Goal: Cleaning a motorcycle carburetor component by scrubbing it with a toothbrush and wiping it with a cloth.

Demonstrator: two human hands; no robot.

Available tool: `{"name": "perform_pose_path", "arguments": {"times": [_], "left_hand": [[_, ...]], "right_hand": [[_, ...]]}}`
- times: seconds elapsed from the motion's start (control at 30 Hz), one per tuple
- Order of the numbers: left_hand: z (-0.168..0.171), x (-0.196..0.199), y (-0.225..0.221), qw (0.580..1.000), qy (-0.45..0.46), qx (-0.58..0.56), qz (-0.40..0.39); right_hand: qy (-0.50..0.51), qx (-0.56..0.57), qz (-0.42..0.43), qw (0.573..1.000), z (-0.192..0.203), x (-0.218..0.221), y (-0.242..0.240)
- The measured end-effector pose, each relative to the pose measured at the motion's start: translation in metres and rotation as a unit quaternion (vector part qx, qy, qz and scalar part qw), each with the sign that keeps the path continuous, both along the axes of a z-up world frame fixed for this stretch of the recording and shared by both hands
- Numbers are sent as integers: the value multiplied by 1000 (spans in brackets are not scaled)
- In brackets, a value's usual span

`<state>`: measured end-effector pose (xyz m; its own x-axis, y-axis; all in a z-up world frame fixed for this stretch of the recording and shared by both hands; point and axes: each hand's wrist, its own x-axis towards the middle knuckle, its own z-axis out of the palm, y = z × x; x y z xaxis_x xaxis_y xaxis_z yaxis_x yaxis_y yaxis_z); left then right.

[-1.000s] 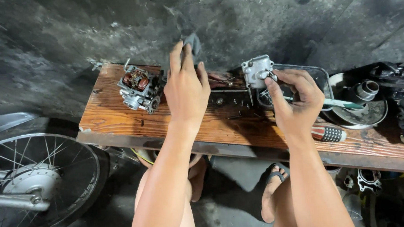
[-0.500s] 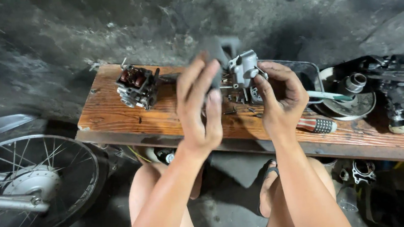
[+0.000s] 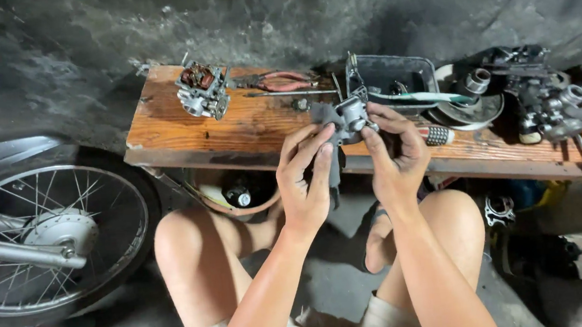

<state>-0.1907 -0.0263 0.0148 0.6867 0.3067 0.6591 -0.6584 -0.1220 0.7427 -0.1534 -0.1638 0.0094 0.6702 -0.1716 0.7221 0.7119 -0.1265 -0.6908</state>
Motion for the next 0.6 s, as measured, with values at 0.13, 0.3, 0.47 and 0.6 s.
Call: {"name": "perform_pose_path", "arguments": {"times": [0.13,0.3,0.47,0.6], "left_hand": [[-6,-3,-8,999,14,-47,0],[-15,0,-6,997,49,-52,0],[-17,-4,-13,992,75,-93,-30],[-42,4,-18,992,98,-76,29]], "right_hand": [[5,4,-5,1000,-4,-14,1],[33,10,10,999,-8,-29,4],[17,-22,6,1000,-10,-36,5],[4,-82,-24,996,-9,-42,10]]}}
